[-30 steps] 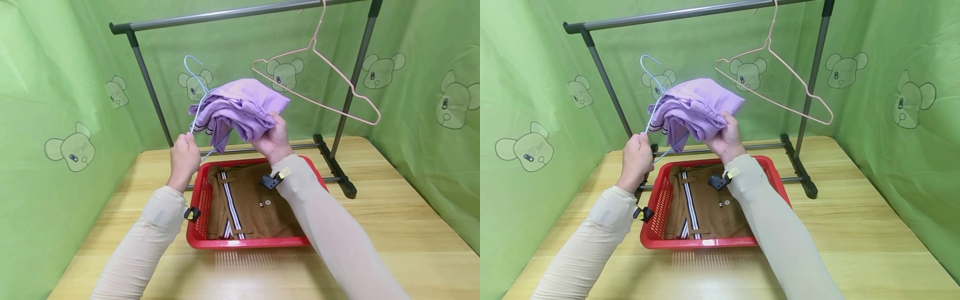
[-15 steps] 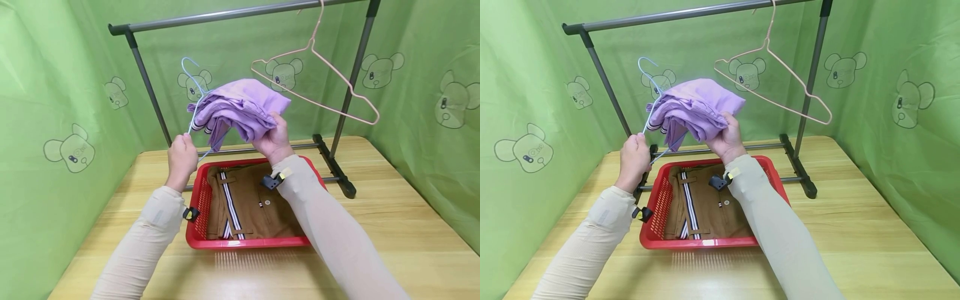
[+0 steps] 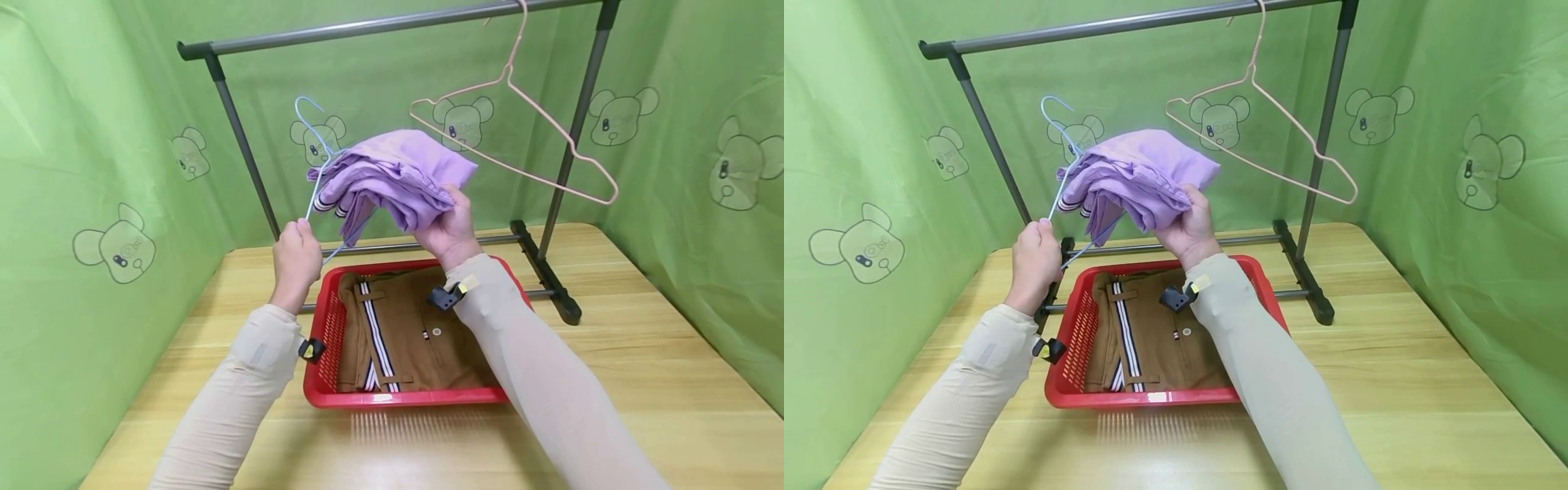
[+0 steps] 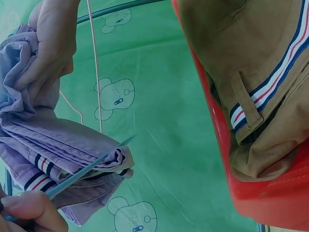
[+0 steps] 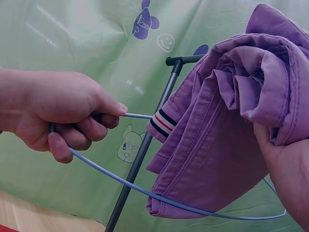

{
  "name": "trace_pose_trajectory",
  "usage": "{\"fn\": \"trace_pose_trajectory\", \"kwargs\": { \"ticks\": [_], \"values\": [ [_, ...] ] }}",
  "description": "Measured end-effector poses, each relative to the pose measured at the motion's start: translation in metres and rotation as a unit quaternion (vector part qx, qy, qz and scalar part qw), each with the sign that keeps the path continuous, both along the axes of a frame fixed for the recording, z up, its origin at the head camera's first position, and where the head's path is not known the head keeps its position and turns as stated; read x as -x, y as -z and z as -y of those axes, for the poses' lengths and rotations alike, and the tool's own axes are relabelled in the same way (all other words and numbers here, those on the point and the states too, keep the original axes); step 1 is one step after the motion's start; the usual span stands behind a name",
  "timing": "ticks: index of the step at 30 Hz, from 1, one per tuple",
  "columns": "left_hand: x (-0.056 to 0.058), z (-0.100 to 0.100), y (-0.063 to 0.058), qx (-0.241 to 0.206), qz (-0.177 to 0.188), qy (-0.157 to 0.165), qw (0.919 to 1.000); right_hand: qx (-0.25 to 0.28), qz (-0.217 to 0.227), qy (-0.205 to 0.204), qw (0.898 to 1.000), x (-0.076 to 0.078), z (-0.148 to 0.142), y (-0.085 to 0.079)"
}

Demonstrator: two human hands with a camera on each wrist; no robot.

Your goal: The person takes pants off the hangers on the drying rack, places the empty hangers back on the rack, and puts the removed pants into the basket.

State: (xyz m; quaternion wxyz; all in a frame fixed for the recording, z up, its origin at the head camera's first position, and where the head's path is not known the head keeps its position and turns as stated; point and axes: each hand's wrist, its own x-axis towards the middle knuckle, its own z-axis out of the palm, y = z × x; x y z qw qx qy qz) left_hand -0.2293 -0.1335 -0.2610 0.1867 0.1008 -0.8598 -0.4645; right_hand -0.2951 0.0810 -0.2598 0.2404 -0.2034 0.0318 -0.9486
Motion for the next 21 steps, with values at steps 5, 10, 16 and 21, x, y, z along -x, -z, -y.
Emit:
{"fn": "trace_pose_trajectory", "kwargs": {
  "ticks": [5,10,16,21],
  "values": [
    [0.000,0.000,-0.001,0.003,0.001,0.000,1.0000,0.001,0.005,0.008,1.000,-0.001,-0.001,-0.001],
    [0.001,0.001,0.002,0.020,-0.002,-0.009,0.9998,0.004,0.014,0.017,1.000,-0.002,-0.003,-0.003],
    [0.002,0.007,0.012,0.022,-0.027,-0.022,0.9991,0.031,0.009,0.016,0.999,-0.002,-0.006,-0.007],
    [0.003,0.009,0.014,0.021,-0.030,-0.019,0.9992,0.039,0.002,0.014,0.999,0.000,-0.009,-0.008]
  ]
}}
